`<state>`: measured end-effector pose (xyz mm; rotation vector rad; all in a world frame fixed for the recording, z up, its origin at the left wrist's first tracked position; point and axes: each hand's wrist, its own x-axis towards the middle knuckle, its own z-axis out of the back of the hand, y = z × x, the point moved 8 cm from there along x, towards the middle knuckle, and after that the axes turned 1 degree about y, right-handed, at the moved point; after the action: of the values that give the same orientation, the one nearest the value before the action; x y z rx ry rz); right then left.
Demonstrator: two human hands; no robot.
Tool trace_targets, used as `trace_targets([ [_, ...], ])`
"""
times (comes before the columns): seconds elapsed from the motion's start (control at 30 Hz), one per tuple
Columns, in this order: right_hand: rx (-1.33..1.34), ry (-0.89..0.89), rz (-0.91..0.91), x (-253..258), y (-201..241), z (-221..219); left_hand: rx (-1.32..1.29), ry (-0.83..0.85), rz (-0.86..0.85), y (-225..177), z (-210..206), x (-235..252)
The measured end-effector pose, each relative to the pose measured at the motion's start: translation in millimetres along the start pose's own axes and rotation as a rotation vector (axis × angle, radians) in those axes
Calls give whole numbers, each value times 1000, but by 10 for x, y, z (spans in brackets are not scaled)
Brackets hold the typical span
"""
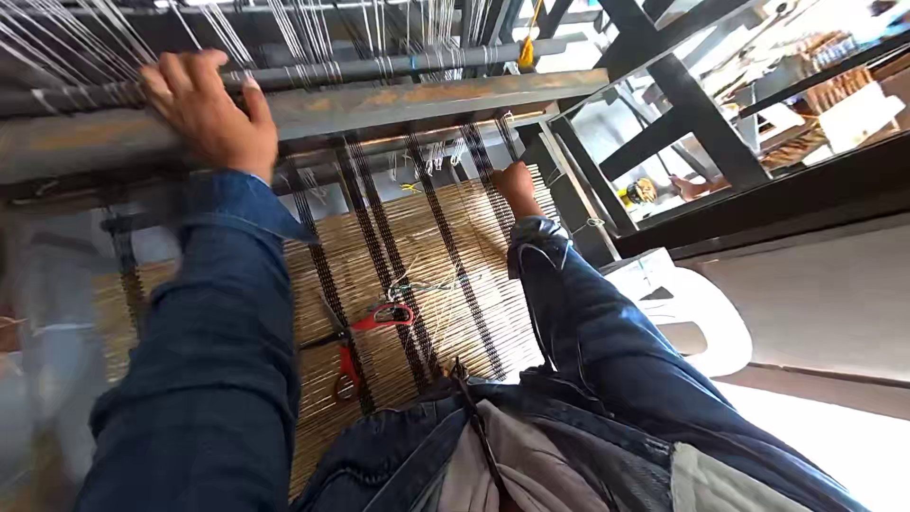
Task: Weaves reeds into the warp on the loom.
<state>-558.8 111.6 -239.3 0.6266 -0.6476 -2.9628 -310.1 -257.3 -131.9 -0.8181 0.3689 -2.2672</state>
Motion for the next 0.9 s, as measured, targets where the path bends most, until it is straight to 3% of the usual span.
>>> trace_targets([
  [0.1, 152, -6, 0, 44, -57, -8, -264, 99, -128, -706, -212, -637],
  [0.2, 437, -17, -26, 101, -120, -72, -513, 449, -214, -1504, -906, -1367],
  [0.27, 684, 5, -52, 65, -153, -135, -479, 691, -178, -1898, -1361, -1757],
  [0.33, 909, 54, -69, -28, -156, -157, -283, 819, -118, -2126, -1617, -1971],
  [0.67, 1080, 165, 37, -613, -592, -367, 40, 842, -102, -2143, -1606, -2054],
  [0.9, 1213, 313, 61, -974, -672, -624, 102, 825, -41, -2071, -1494, -2173],
])
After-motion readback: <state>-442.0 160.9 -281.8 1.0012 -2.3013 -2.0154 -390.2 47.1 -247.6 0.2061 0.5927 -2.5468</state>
